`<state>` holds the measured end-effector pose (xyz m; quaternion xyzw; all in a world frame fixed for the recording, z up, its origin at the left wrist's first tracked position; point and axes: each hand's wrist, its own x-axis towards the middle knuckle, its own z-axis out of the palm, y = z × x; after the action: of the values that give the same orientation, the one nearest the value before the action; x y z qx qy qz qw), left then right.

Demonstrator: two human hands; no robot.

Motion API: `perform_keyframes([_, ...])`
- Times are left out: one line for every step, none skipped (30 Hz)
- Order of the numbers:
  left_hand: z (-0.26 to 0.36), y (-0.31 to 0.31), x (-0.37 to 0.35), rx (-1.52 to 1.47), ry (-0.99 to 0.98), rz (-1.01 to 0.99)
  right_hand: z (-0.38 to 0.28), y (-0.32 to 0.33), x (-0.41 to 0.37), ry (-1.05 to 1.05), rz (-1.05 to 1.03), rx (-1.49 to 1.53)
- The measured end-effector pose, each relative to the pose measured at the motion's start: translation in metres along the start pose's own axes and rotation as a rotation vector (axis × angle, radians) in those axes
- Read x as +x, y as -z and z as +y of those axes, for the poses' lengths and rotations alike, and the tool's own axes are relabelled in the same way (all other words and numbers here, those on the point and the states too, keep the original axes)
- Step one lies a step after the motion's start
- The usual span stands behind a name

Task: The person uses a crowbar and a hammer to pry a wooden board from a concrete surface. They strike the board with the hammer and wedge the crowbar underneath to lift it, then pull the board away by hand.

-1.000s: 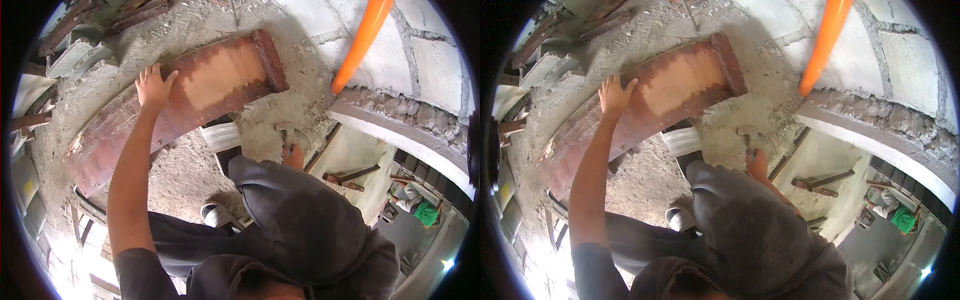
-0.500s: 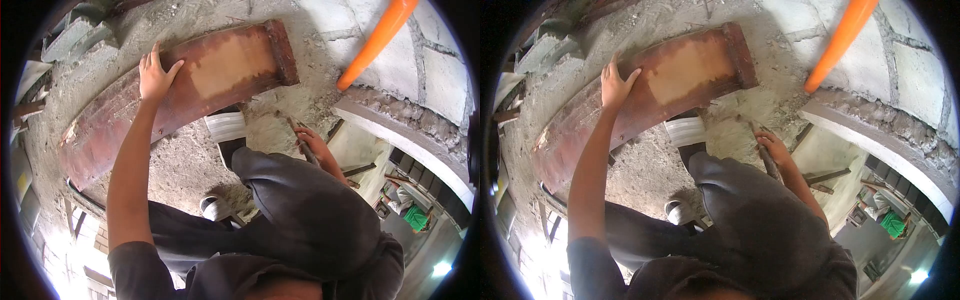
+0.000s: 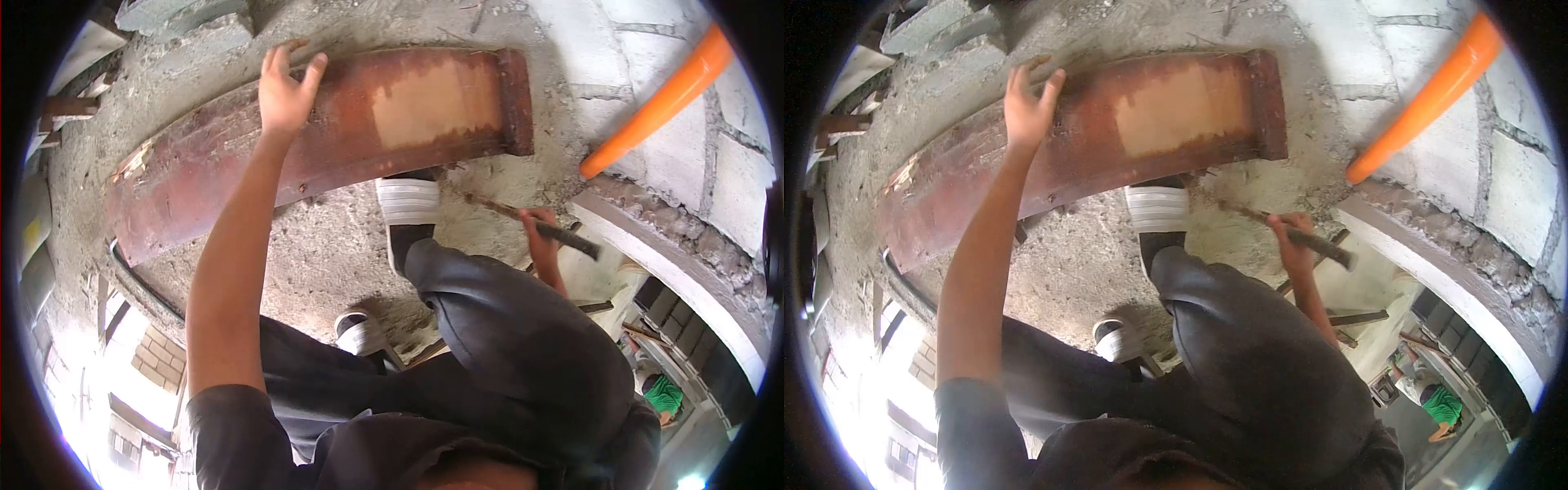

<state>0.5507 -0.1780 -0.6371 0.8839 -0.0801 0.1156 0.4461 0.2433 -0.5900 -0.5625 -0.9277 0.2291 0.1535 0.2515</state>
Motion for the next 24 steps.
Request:
perform_keyframes([-0.004, 0.007, 0.003, 0.049, -0.015, 0.077, -0.002, -0.001, 0.002, 0.025, 0.075, 0.23])
perform_keyframes([-0.009, 0.013, 0.003, 0.056, -0.011, 0.076, -0.011, 0.001, 0.004, 0.05, 0.151, 0.457])
perform_keyframes([-0.014, 0.021, 0.004, 0.102, 0.048, 0.056, -0.022, 0.006, 0.001, -0.09, 0.09, 0.502])
perform_keyframes([-0.022, 0.027, 0.005, 0.147, 0.108, 0.039, -0.022, 0.006, 0.005, -0.084, 0.085, 0.503])
perform_keyframes([-0.028, 0.028, 0.005, 0.224, 0.049, 0.038, -0.02, 0.01, 0.01, -0.018, 0.067, 0.72])
perform_keyframes([-0.033, 0.029, 0.005, 0.227, 0.053, 0.043, -0.02, 0.013, 0.016, 0.05, 0.05, 0.937])
perform_keyframes([-0.038, 0.028, 0.006, 0.304, 0.031, -0.012, -0.03, 0.021, 0.023, -0.013, 0.13, 0.935])
perform_keyframes([-0.042, 0.025, 0.007, 0.375, 0.007, -0.071, -0.043, 0.032, 0.029, -0.015, 0.137, 0.932])
perform_keyframes([-0.046, 0.022, 0.006, 0.363, 0.003, -0.075, -0.057, 0.046, 0.035, 0.012, 0.107, 1.126])
perform_keyframes([-0.05, 0.017, 0.005, 0.442, 0.009, -0.139, -0.071, 0.062, 0.041, 0.04, 0.077, 1.316])
perform_keyframes([-0.051, 0.012, 0.004, 0.521, 0.015, -0.203, -0.09, 0.075, 0.047, 0.09, 0.111, 1.294])
perform_keyframes([-0.052, 0.006, 0.003, 0.512, 0.02, -0.205, -0.109, 0.087, 0.054, 0.141, 0.137, 1.273])
perform_keyframes([-0.054, 0.003, 0.001, 0.522, 0.011, -0.173, -0.122, 0.099, 0.061, 0.226, 0.045, 1.312])
perform_keyframes([-0.058, 0.004, -0.001, 0.541, 0.002, -0.142, -0.133, 0.108, 0.066, 0.309, -0.054, 1.357])
perform_keyframes([-0.06, 0.003, 0.0, 0.598, -0.013, -0.152, -0.143, 0.111, 0.071, 0.302, -0.072, 1.37])
perform_keyframes([-0.061, 0.006, 0.0, 0.619, -0.008, -0.157, -0.153, 0.114, 0.075, 0.353, -0.075, 1.341])
perform_keyframes([-0.06, 0.009, 0.001, 0.587, 0.003, -0.181, -0.161, 0.115, 0.078, 0.404, -0.073, 1.311])
perform_keyframes([-0.058, 0.01, -0.001, 0.552, 0.015, -0.207, -0.169, 0.116, 0.083, 0.397, -0.083, 1.323])
perform_keyframes([-0.052, 0.013, 0.0, 0.583, 0.036, -0.245, -0.175, 0.115, 0.091, 0.413, -0.053, 1.29])
perform_keyframes([-0.052, 0.013, 0.0, 0.592, 0.038, -0.248, -0.181, 0.115, 0.099, 0.432, -0.024, 1.255])
perform_keyframes([-0.05, 0.012, 0.0, 0.618, 0.063, -0.263, -0.189, 0.109, 0.105, 0.374, 0.049, 1.277])
perform_keyframes([-0.049, 0.01, 0.001, 0.639, 0.086, -0.276, -0.192, 0.102, 0.113, 0.372, 0.05, 1.278])
perform_keyframes([-0.05, 0.006, 0.001, 0.632, 0.083, -0.275, -0.191, 0.097, 0.123, 0.325, 0.035, 1.316])
perform_keyframes([-0.051, 0.003, -0.001, 0.632, 0.062, -0.24, -0.188, 0.093, 0.131, 0.28, 0.02, 1.352])
